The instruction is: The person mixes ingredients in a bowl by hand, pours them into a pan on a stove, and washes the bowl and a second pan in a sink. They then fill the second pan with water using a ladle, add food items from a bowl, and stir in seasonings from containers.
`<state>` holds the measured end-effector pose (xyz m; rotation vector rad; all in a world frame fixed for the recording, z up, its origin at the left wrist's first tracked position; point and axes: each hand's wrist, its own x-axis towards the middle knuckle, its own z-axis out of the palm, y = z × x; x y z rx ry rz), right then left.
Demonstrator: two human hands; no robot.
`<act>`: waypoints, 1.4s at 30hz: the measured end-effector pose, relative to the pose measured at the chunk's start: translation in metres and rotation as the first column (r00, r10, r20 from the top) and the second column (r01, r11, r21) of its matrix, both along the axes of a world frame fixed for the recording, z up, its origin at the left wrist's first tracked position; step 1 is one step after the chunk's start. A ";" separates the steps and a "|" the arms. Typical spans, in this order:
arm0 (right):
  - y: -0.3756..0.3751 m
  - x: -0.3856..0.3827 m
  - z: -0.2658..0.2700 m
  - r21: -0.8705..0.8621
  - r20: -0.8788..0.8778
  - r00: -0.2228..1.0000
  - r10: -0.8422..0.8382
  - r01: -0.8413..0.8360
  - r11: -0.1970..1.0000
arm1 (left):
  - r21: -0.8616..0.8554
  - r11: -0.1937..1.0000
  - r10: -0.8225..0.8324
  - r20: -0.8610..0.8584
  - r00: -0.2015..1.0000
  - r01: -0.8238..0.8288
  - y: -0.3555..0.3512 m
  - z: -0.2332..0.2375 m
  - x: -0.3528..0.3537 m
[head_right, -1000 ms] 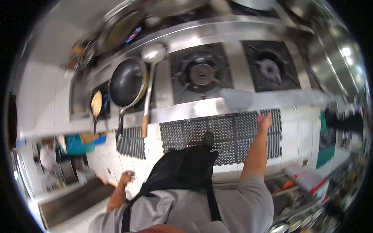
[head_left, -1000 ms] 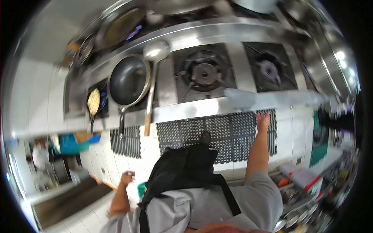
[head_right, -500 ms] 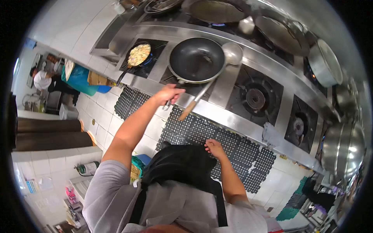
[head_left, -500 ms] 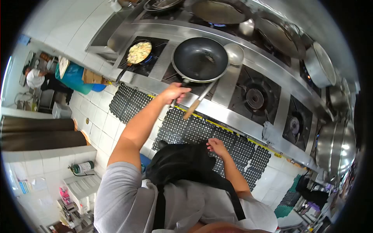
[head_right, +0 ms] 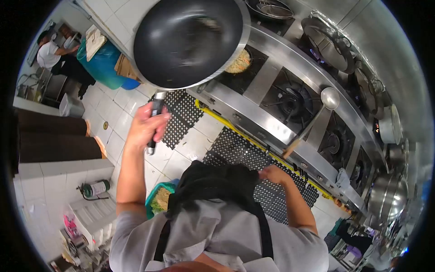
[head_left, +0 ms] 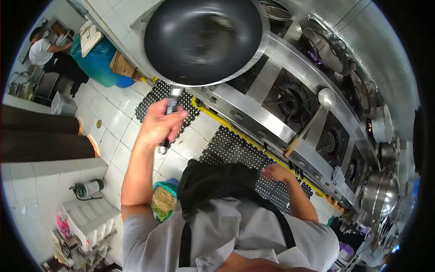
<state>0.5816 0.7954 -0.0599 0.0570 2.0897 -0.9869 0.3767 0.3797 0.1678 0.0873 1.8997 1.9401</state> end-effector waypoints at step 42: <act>-0.243 -0.954 0.005 -0.123 -0.724 0.307 -0.618 0.823 0.554 | -0.312 0.807 -0.470 0.174 0.865 0.501 -0.223 -0.146 -0.778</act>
